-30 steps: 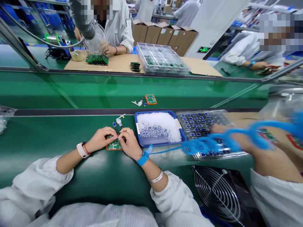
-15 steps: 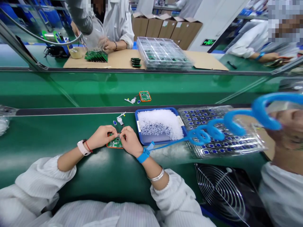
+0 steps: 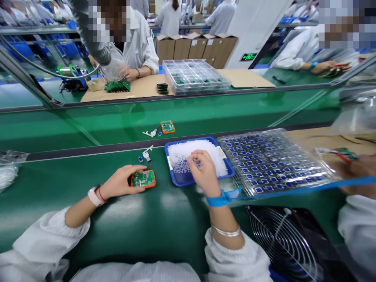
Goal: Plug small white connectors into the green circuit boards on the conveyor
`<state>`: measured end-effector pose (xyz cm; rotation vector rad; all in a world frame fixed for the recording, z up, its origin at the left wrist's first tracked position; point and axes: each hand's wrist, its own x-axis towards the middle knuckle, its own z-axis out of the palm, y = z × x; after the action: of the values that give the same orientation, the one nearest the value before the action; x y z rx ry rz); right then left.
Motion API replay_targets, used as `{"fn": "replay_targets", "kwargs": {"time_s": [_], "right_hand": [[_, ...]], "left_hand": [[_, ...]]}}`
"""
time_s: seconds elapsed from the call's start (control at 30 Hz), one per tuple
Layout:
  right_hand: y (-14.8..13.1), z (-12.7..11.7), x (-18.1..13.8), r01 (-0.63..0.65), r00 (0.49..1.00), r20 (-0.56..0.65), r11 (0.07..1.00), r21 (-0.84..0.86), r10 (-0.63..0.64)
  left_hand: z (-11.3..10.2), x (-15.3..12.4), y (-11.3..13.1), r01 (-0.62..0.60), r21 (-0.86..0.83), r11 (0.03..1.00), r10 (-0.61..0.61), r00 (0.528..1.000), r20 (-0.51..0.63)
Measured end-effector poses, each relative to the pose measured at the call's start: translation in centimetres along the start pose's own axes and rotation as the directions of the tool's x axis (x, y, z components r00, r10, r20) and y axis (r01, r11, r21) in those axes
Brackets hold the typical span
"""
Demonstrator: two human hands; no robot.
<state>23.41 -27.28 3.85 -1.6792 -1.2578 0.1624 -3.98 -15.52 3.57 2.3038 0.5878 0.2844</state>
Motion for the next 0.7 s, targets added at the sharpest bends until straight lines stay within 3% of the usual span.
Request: {"fn": "replay_targets", "kwargs": {"time_s": [0.1, 0.17, 0.27, 0.33, 0.43, 0.53, 0.6, 0.7], "right_hand": [[1.8, -0.7, 0.3, -0.043, 0.999, -0.02, 0.997, -0.057, 0.042], [2.1, -0.7, 0.3, -0.062, 0.998, -0.007, 0.996, -0.059, 0.062], [2.0, -0.5, 0.4, -0.073, 0.997, 0.017, 0.996, -0.047, 0.074], [2.0, -0.6, 0.4, -0.073, 0.997, 0.011, 0.996, -0.052, 0.074], [2.3, -0.9, 0.5, -0.073, 0.997, -0.008, 0.995, -0.07, 0.073], [2.5, -1.4, 0.6, -0.069, 0.998, -0.012, 0.994, -0.088, 0.068], [2.6, -1.7, 0.6, -0.056, 0.998, -0.011, 0.993, -0.104, 0.056], [2.6, -1.9, 0.5, -0.027, 1.0, -0.011, 0.992, -0.123, 0.025]], "left_hand": [[-2.8, 2.9, -1.3, 0.067, -0.434, 0.898, -0.144, 0.979, -0.146], [-5.2, 5.1, -2.8, 0.0, -0.537, 0.844, -0.234, 0.9, -0.368], [-8.5, 7.6, -6.0, -0.005, -0.298, 0.955, -0.208, 0.706, -0.677], [-10.0, 8.3, -8.4, 0.083, -0.035, 0.996, -0.081, 0.654, -0.752], [-11.1, 8.0, -12.0, 0.228, 0.227, 0.947, -0.009, 0.724, -0.69], [-11.2, 7.2, -14.2, 0.414, 0.337, 0.846, -0.119, 0.763, -0.636], [-10.8, 7.4, -14.2, 0.489, 0.396, 0.777, -0.139, 0.747, -0.65], [-9.2, 9.3, -11.8, 0.461, 0.485, 0.743, -0.035, 0.75, -0.66]]}}
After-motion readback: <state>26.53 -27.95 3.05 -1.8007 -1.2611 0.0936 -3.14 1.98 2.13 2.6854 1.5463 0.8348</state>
